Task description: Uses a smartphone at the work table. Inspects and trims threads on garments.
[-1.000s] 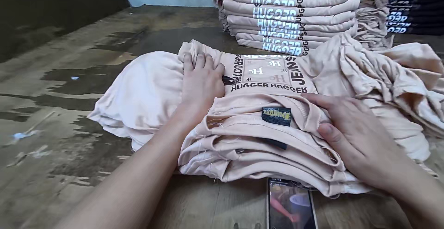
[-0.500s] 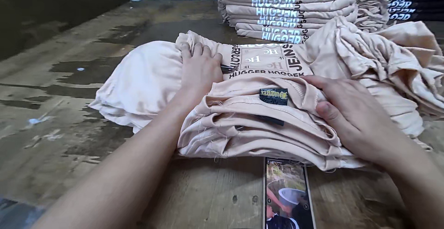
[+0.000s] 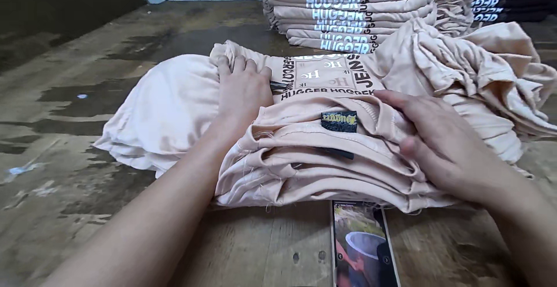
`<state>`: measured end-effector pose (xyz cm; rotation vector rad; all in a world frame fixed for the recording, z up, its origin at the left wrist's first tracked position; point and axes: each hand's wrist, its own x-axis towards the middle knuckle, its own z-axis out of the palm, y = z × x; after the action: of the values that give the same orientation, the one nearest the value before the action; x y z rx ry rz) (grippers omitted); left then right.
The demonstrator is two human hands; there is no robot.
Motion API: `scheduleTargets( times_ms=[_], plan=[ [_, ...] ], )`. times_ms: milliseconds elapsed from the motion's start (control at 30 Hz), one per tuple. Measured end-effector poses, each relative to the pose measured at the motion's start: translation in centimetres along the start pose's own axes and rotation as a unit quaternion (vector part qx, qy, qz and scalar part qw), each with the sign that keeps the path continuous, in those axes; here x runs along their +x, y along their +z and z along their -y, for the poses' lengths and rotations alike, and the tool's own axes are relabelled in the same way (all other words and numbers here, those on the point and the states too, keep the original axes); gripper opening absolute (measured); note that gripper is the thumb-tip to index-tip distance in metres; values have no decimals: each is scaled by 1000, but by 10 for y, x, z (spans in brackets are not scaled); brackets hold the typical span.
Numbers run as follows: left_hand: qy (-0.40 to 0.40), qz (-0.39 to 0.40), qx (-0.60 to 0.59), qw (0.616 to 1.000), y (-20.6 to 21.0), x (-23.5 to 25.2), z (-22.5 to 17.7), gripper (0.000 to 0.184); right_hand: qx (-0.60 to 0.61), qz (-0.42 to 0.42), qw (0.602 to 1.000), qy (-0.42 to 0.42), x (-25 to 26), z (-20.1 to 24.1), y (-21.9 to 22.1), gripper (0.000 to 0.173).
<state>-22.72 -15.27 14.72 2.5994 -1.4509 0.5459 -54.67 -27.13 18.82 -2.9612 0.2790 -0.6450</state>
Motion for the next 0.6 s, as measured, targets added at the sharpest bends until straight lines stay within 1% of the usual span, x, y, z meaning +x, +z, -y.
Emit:
scheduleTargets(
  times_ms=[67, 100, 267, 400, 500, 600],
  plan=[
    [6, -11, 1, 1000, 1, 0, 1, 27, 42, -5, 999, -30, -2, -1, -2, 98],
    [7, -13, 3, 1000, 2, 0, 2, 28, 57, -6, 997, -47, -2, -2, -2, 101],
    [10, -11, 4, 1000, 4, 0, 3, 28, 84, -8, 991, -99, -3, -4, 0, 103],
    [17, -12, -14, 1000, 1, -2, 3, 29, 129, -3, 985, -118, -6, -3, -1, 98],
    [16, -17, -26, 999, -2, -4, 1, 25, 133, -3, 984, -115, -7, -3, -1, 87],
    [8, -15, -25, 1000, -6, -5, -2, 25, 137, -7, 984, -110, -8, -3, -1, 85]
  ],
)
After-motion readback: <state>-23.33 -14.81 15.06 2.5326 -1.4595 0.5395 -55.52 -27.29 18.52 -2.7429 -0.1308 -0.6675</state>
